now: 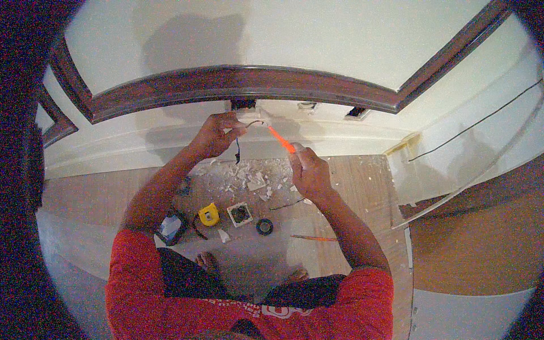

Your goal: The person prepares electrical wires and connects them to the back of an outlet box while working on a wall near the floor.

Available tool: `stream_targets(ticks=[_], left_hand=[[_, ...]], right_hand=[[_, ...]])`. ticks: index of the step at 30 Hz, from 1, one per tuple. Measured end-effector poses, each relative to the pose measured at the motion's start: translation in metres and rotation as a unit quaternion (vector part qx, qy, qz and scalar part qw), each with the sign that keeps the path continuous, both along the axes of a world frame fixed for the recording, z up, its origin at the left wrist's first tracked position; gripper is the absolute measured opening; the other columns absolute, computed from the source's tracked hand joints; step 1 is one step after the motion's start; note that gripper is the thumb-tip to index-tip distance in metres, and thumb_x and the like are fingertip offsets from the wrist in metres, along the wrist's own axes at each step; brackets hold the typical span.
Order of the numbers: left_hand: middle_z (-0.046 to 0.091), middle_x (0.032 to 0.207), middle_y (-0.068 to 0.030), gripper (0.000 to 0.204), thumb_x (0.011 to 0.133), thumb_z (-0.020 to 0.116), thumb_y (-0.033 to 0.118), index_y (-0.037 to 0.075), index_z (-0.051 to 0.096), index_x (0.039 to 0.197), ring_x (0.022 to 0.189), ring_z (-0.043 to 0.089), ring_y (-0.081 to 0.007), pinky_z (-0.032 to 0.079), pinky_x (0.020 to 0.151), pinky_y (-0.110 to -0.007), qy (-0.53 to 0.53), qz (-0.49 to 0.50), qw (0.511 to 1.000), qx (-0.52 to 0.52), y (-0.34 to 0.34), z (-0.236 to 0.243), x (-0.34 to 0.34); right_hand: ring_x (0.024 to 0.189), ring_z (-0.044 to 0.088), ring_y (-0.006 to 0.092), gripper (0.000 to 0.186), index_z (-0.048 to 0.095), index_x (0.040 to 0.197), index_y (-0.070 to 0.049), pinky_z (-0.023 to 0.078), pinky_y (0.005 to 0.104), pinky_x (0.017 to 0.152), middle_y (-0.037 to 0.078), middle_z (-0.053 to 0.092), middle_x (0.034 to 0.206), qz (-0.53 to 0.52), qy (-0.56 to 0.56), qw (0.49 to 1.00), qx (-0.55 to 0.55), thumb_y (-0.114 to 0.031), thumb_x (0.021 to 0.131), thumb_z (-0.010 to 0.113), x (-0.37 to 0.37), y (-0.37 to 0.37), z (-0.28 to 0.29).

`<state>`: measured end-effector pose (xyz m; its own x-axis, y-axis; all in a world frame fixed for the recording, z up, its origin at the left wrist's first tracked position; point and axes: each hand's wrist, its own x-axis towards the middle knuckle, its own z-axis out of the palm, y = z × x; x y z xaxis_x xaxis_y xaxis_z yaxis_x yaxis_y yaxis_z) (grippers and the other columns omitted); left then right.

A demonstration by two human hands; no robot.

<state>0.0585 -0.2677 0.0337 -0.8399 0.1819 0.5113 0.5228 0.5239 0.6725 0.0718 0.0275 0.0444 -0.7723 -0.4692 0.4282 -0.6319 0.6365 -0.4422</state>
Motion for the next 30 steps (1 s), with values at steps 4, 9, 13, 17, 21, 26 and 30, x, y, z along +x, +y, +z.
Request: stream_targets(ticks=[4, 9, 13, 17, 21, 26, 30], left_hand=[[0.066, 0.078, -0.0153, 0.008, 0.083, 0.068, 0.01, 0.004, 0.073, 0.088, 0.072, 0.063, -0.0302, 0.05, 0.067, -0.038, 0.035, 0.016, 0.998, -0.043, 0.0, -0.003, -0.002], [0.065, 0.076, -0.0165, 0.008, 0.084, 0.068, 0.011, 0.003, 0.07, 0.083, 0.072, 0.063, -0.0317, 0.05, 0.067, -0.039, 0.018, 0.008, 1.0, -0.009, 0.0, -0.001, -0.002], [0.064, 0.075, -0.0163, 0.011, 0.084, 0.068, 0.011, 0.001, 0.069, 0.081, 0.069, 0.061, -0.0311, 0.048, 0.065, -0.039, 0.026, 0.011, 0.999, -0.023, -0.001, -0.002, -0.004], [0.064, 0.073, -0.0152, 0.011, 0.084, 0.069, 0.012, 0.001, 0.069, 0.082, 0.066, 0.058, -0.0309, 0.047, 0.064, -0.038, 0.012, 0.02, 1.0, -0.011, 0.002, -0.003, -0.003], [0.065, 0.074, -0.0155, 0.011, 0.084, 0.069, 0.013, 0.002, 0.07, 0.083, 0.067, 0.059, -0.0313, 0.047, 0.064, -0.038, 0.003, 0.012, 1.0, -0.001, 0.004, -0.002, -0.002], [0.066, 0.076, -0.0157, 0.009, 0.084, 0.069, 0.012, 0.003, 0.072, 0.085, 0.069, 0.061, -0.032, 0.049, 0.065, -0.038, 0.045, 0.003, 0.999, -0.016, -0.001, -0.005, -0.004], [0.066, 0.077, -0.0152, 0.008, 0.083, 0.069, 0.011, 0.005, 0.073, 0.087, 0.069, 0.062, -0.0327, 0.051, 0.066, -0.038, 0.002, -0.001, 1.0, -0.006, 0.0, -0.002, -0.003]], right_hand=[[0.07, 0.064, 0.0372, 0.029, 0.058, 0.118, -0.003, 0.051, 0.0442, 0.062, 0.02, 0.063, 0.084, -0.007, 0.051, 0.999, 0.015, -0.016, 0.093, 0.057, -0.009, 0.005, -0.014], [0.067, 0.063, 0.0351, 0.028, 0.06, 0.117, -0.005, 0.05, 0.0438, 0.06, 0.019, 0.062, 0.08, -0.021, 0.039, 0.994, 0.098, -0.016, 0.091, 0.06, -0.004, 0.012, 0.0], [0.066, 0.062, 0.0356, 0.028, 0.06, 0.117, -0.006, 0.05, 0.0441, 0.059, 0.018, 0.061, 0.079, -0.023, 0.047, 0.997, 0.048, -0.017, 0.091, 0.06, -0.004, 0.011, 0.008], [0.064, 0.062, 0.0361, 0.027, 0.059, 0.117, -0.005, 0.049, 0.0438, 0.056, 0.018, 0.061, 0.077, -0.001, 0.061, 0.997, 0.042, -0.016, 0.092, 0.059, -0.006, 0.005, 0.013], [0.064, 0.061, 0.0363, 0.027, 0.06, 0.116, -0.003, 0.049, 0.0437, 0.056, 0.018, 0.061, 0.078, -0.021, 0.052, 0.993, 0.104, -0.015, 0.091, 0.059, -0.007, 0.014, 0.002], [0.062, 0.061, 0.0353, 0.028, 0.061, 0.115, -0.004, 0.049, 0.0435, 0.054, 0.018, 0.06, 0.077, 0.004, 0.071, 0.996, 0.053, -0.017, 0.091, 0.061, -0.003, 0.006, 0.021], [0.059, 0.06, 0.0342, 0.028, 0.062, 0.115, -0.004, 0.048, 0.0422, 0.051, 0.017, 0.059, 0.075, -0.001, 0.091, 0.993, 0.078, -0.018, 0.091, 0.061, -0.012, 0.013, 0.009]])
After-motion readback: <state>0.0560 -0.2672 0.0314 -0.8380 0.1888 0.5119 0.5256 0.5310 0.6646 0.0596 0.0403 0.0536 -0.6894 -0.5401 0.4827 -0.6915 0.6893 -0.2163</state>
